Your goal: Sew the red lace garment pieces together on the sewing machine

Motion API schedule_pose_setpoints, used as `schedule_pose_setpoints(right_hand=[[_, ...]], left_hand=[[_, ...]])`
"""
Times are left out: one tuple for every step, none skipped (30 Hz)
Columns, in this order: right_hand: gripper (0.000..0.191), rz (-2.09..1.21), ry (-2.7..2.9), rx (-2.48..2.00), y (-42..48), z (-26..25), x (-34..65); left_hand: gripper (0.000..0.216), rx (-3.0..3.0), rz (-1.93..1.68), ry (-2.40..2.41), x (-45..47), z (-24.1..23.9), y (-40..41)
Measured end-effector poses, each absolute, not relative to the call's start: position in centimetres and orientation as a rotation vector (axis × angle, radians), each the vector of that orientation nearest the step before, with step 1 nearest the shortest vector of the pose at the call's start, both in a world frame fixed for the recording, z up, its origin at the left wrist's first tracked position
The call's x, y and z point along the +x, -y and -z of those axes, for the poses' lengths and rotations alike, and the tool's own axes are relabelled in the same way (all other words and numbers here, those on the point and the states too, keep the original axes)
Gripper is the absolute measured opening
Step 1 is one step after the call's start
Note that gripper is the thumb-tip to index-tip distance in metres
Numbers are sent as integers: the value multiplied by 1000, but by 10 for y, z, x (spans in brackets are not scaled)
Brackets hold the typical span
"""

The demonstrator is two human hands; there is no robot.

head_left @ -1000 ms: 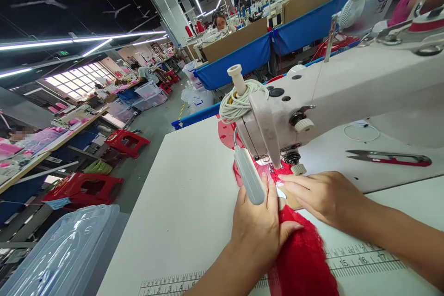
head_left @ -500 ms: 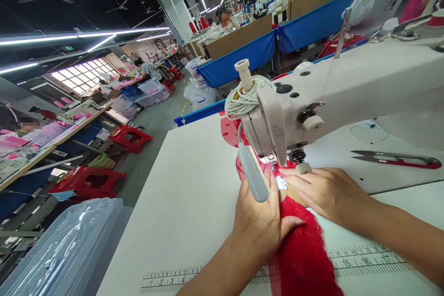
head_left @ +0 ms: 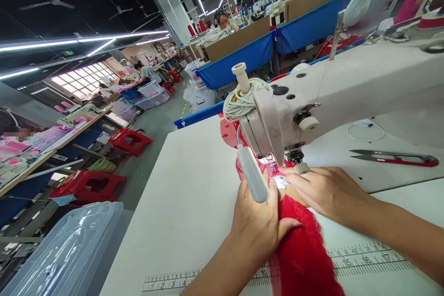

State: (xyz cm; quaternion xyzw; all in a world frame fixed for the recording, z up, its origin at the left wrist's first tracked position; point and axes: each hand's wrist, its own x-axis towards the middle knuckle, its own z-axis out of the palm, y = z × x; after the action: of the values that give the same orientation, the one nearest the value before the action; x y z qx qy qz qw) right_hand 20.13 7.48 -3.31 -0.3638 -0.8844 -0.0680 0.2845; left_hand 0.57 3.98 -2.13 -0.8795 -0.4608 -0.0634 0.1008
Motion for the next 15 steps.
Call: schedule_pose_setpoints(right_hand=[[26, 184, 2369, -976, -75, 33, 201], [26, 187, 2370, -978, -75, 33, 201], [26, 187, 2371, -982, -75, 33, 201], [26, 184, 2366, -986, -75, 32, 201], [26, 179, 2360, -991, -75, 32, 201], [25, 174, 2356, -995, -76, 31, 201], [25, 169, 2359, -997, -76, 31, 201], [24, 164, 2363, -1003, -76, 31, 201], [24, 159, 2370, -1012, -76, 31, 201], [23, 156, 2379, -1023, -76, 31, 201], [23, 152, 2389, -1034, -76, 31, 201], [23, 149, 2397, -1047, -76, 31, 201], [23, 146, 2404, -1061, -76, 31, 202], [23, 142, 2412, -1072, -76, 31, 202], [23, 137, 2416, -1079, -76, 31, 202]], left_hand=[[84, -2600, 181, 1365, 6, 22, -40], [84, -2600, 175, 1363, 5, 22, -40], [83, -2598, 169, 1356, 5, 22, -41], [82, -2596, 166, 1348, 5, 23, -41], [82, -2594, 165, 1339, 5, 23, -41], [82, -2593, 163, 1332, 4, 23, -41], [82, -2591, 161, 1327, 4, 23, -41], [82, -2590, 160, 1325, 3, 23, -42], [82, -2588, 160, 1322, 3, 24, -42], [82, -2584, 158, 1319, 3, 24, -42], [82, -2580, 155, 1316, 2, 25, -42], [82, -2576, 155, 1315, 2, 26, -43], [82, -2574, 156, 1313, 2, 26, -43], [82, -2573, 156, 1313, 1, 27, -44], [82, -2573, 160, 1312, 1, 28, -44]])
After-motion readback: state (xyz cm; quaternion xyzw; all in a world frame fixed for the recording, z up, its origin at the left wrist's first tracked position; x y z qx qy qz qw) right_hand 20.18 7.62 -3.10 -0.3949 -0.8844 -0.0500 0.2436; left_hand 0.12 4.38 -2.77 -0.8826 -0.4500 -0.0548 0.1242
